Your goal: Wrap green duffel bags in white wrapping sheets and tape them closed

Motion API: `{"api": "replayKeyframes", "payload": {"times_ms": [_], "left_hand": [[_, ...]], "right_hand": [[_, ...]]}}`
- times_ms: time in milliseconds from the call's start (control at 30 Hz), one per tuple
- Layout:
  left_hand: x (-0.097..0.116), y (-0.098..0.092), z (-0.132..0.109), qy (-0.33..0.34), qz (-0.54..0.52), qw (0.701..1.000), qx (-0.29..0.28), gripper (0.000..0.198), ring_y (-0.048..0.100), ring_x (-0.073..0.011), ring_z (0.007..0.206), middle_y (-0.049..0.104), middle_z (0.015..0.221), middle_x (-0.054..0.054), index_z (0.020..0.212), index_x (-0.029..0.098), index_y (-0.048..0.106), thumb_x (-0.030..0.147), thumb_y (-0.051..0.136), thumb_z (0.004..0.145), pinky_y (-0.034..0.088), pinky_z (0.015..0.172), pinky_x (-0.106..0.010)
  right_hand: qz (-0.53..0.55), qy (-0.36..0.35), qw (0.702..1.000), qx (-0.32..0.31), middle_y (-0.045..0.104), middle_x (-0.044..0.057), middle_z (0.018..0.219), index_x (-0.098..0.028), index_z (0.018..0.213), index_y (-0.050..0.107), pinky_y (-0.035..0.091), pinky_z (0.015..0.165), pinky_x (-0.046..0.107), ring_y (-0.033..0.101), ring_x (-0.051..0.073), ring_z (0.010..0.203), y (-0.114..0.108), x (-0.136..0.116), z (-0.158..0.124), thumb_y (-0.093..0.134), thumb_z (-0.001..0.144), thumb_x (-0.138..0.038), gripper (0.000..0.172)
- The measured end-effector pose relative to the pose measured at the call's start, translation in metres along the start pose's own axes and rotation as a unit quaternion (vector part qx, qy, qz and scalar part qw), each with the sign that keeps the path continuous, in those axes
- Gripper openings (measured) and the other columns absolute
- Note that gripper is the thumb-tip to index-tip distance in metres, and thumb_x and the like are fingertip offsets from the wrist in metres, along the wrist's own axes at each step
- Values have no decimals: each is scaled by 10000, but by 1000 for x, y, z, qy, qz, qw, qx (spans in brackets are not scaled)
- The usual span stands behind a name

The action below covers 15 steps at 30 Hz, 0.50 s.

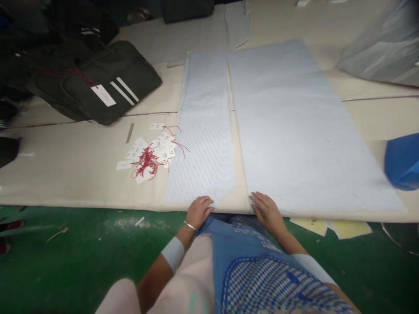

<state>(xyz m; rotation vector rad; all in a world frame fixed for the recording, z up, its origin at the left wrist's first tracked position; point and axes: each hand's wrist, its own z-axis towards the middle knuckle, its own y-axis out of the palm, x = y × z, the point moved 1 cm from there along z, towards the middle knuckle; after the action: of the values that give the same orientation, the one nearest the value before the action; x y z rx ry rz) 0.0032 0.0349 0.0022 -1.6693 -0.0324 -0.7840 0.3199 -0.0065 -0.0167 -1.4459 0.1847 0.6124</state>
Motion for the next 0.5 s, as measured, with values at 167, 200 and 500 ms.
{"api": "replayKeyframes", "payload": {"times_ms": [167,200,500], "left_hand": [[6,2,1,26,55,998,-29,175,553,-206,955,641,1051,-58,1018,208,646,284,501,957,493,827,-346],[8,3,2,29,60,997,-33,196,553,-200,940,642,1028,-56,987,207,650,274,466,971,493,818,-338],[12,0,-2,41,39,997,-43,185,553,-203,1027,619,1112,-67,1089,223,620,286,523,945,504,878,-351]], "right_hand": [[1,-2,1000,6,569,85,1354,-213,1303,556,399,1069,497,485,264,1280,2,1,-1,456,968,-272,354],[2,-2,1000,7,569,86,1354,-212,1304,557,399,1070,497,485,263,1281,2,1,-1,456,967,-273,356],[9,7,1000,11,581,83,1343,-231,1328,558,411,1064,497,497,267,1271,0,0,1,448,957,-274,390]]}}
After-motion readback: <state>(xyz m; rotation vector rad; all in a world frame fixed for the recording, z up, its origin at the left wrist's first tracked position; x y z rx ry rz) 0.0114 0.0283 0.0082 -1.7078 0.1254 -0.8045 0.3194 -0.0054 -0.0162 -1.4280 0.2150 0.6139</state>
